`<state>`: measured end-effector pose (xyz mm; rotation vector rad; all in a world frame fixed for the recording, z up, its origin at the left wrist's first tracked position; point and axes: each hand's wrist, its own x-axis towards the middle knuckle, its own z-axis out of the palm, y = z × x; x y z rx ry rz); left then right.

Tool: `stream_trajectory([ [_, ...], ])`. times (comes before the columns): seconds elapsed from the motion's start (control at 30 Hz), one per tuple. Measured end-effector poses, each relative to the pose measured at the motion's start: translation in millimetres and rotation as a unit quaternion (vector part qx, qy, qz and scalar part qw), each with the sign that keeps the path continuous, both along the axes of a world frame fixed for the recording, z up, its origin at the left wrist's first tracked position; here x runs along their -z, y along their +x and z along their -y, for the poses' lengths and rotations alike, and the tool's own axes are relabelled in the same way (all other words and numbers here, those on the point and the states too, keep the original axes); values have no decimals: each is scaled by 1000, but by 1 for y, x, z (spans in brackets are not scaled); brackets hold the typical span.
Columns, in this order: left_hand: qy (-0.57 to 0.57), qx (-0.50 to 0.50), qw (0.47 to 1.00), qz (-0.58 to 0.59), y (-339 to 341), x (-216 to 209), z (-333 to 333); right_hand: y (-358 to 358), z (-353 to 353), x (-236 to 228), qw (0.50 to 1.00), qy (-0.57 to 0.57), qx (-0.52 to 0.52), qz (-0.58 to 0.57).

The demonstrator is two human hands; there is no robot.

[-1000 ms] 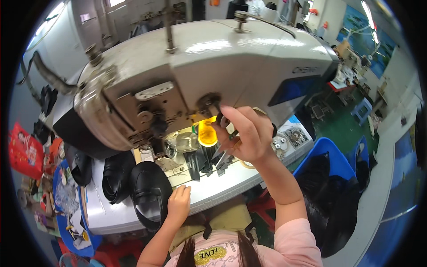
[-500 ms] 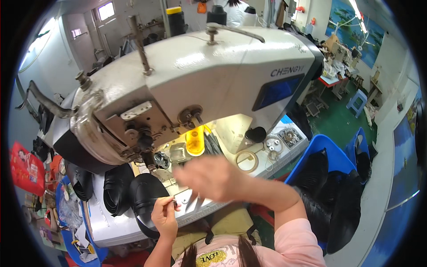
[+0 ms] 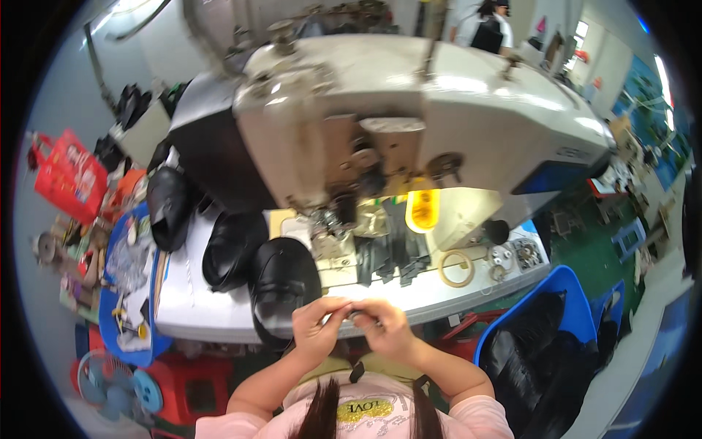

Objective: The person sews black shoe parts using a sewing machine, aligning the material under the needle and stitching. The person uses scissors to trim excess thread after each stitch.

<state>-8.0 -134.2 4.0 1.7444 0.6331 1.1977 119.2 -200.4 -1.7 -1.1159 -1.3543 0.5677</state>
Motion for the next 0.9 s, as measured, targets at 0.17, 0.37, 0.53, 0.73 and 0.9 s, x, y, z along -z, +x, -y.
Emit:
stream_trajectory([
  [0.17,-88,111,990,17,-7,-12,7,1,0,-3,997,-1,18,-76],
  [0.37,-153,104,982,22,-5,-10,3,2,-7,-7,991,-24,-2,-133],
  [0.53,-263,132,951,94,-11,-13,-9,28,-11,-34,984,-8,26,175],
  [0.73,-300,182,935,61,-12,-17,-16,37,-31,-44,931,77,31,354],
  [0.9,-304,233,921,68,-11,-11,-26,37,-48,-50,907,112,-51,402],
])
